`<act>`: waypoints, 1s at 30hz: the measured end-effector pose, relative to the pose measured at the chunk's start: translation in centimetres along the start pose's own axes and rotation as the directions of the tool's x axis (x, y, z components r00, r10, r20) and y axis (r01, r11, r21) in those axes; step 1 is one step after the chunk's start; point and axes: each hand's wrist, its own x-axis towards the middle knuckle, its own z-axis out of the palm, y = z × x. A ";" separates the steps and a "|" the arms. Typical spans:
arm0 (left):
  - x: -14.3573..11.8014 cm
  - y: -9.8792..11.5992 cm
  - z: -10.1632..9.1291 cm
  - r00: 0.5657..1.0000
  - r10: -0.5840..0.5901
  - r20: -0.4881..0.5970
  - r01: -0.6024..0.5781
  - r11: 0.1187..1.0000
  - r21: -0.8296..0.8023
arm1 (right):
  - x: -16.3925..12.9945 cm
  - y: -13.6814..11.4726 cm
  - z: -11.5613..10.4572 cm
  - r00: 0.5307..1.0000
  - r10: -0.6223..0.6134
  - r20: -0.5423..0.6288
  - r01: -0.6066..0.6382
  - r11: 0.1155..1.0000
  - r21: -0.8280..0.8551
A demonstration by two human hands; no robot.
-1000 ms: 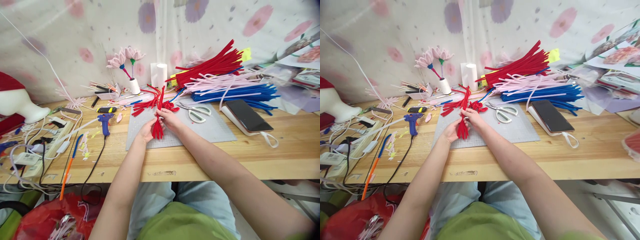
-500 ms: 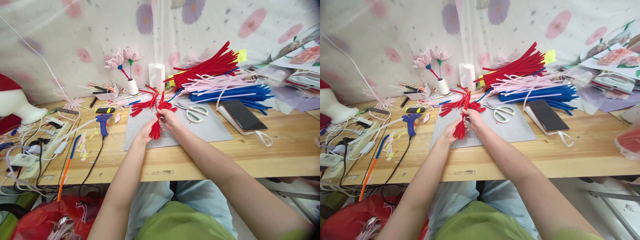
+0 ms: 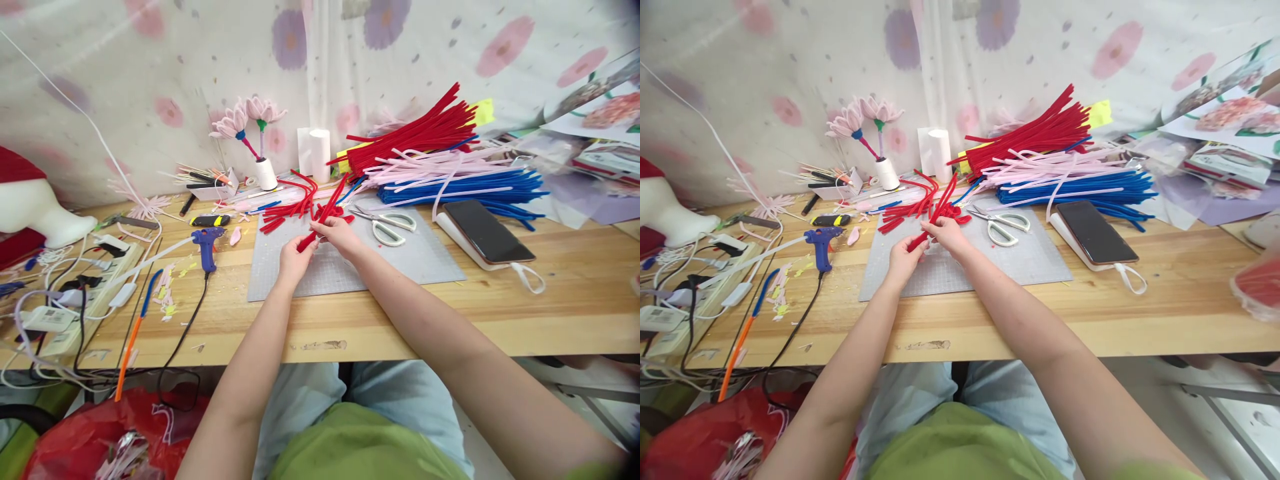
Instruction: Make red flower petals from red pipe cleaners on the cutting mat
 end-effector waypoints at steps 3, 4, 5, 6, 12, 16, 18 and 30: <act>-0.1 -0.1 -0.1 1.000 -0.010 -0.029 0.011 1.000 0.013 | -0.1 0.0 -0.4 0.987 0.029 0.156 -0.040 0.997 0.072; -0.2 -0.1 -0.1 0.999 -0.027 -0.028 0.027 1.000 -0.015 | -0.1 0.0 -0.5 0.977 0.032 0.211 -0.053 0.994 0.092; -0.2 0.0 -0.1 0.999 -0.047 -0.018 0.046 0.998 -0.049 | -0.2 0.1 -0.6 0.969 0.032 0.244 -0.060 0.993 0.106; -0.3 0.1 -0.1 0.998 -0.068 -0.001 0.068 0.994 -0.085 | -0.2 0.2 -0.7 0.967 0.026 0.253 -0.057 0.992 0.117; -0.7 0.9 0.1 0.987 -0.149 0.057 0.157 0.966 -0.205 | -0.5 0.9 -0.2 0.929 -0.066 0.365 -0.049 0.953 0.299; -0.9 1.2 -0.2 0.977 -0.183 0.108 0.208 0.931 -0.301 | -0.7 0.9 0.0 0.899 -0.028 0.437 -0.124 0.941 0.315; -1.0 1.4 -0.3 0.966 -0.212 0.148 0.251 0.909 -0.334 | -0.7 0.9 0.0 0.924 0.004 0.382 -0.144 0.931 0.337; -1.3 2.1 -0.3 0.924 -0.327 0.196 0.379 0.846 -0.375 | -0.6 0.8 1.0 0.997 0.001 0.082 -0.036 0.906 0.423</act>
